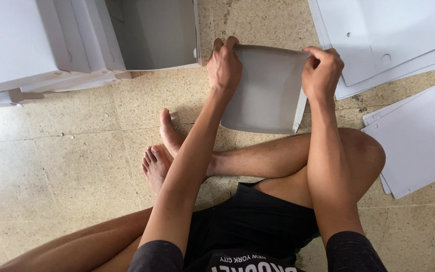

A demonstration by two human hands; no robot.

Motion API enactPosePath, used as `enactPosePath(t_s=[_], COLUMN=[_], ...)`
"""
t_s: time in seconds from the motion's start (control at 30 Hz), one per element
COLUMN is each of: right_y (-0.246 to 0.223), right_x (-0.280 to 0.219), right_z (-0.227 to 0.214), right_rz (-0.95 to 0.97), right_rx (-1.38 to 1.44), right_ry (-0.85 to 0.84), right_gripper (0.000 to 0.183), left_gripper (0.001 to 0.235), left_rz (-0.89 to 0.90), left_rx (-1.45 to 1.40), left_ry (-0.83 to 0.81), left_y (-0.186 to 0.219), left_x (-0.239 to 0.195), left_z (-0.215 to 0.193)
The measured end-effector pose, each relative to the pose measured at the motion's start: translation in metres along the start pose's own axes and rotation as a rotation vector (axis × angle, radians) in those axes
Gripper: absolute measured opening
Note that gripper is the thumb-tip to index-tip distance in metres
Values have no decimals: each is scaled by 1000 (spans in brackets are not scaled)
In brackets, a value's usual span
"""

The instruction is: The person sits on the floor and assembles white cardboard boxes by folding the flaps and securing them with small fasteners. They handle multiple flat-packed box pieces, folding them into shape and stacking the completed boxes.

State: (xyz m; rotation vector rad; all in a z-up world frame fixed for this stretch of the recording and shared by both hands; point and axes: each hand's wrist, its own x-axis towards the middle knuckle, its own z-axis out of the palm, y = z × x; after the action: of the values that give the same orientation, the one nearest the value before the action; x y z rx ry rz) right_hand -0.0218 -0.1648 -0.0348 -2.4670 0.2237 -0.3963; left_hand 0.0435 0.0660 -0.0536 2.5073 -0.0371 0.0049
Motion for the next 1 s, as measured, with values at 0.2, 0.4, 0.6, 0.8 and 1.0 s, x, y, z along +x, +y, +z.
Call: enactPosePath(t_s=[0.2,0.4,0.6,0.8,1.0], right_y=[2,-117,-97,-136,-27], right_x=[-2,-14,-60,-67,-72], right_z=[-1,-98,-63,-81,-41], right_rz=[42,435,422,325,611], right_rx=[-49,32,-195,-64,320], right_ry=[-45,-578,-903,-736,-483], right_gripper=[40,119,129,102,63], left_gripper=[53,130,98,69,76], left_rz=[10,15,126,176,268], left_rx=[5,-51,263,222,138], left_ry=[-42,-395,-560,-486,-486], left_y=[-3,13,-43,-73,-50], left_x=[-9,-98,-126,-119,-106], left_z=[-5,-106,-61,-33,-101])
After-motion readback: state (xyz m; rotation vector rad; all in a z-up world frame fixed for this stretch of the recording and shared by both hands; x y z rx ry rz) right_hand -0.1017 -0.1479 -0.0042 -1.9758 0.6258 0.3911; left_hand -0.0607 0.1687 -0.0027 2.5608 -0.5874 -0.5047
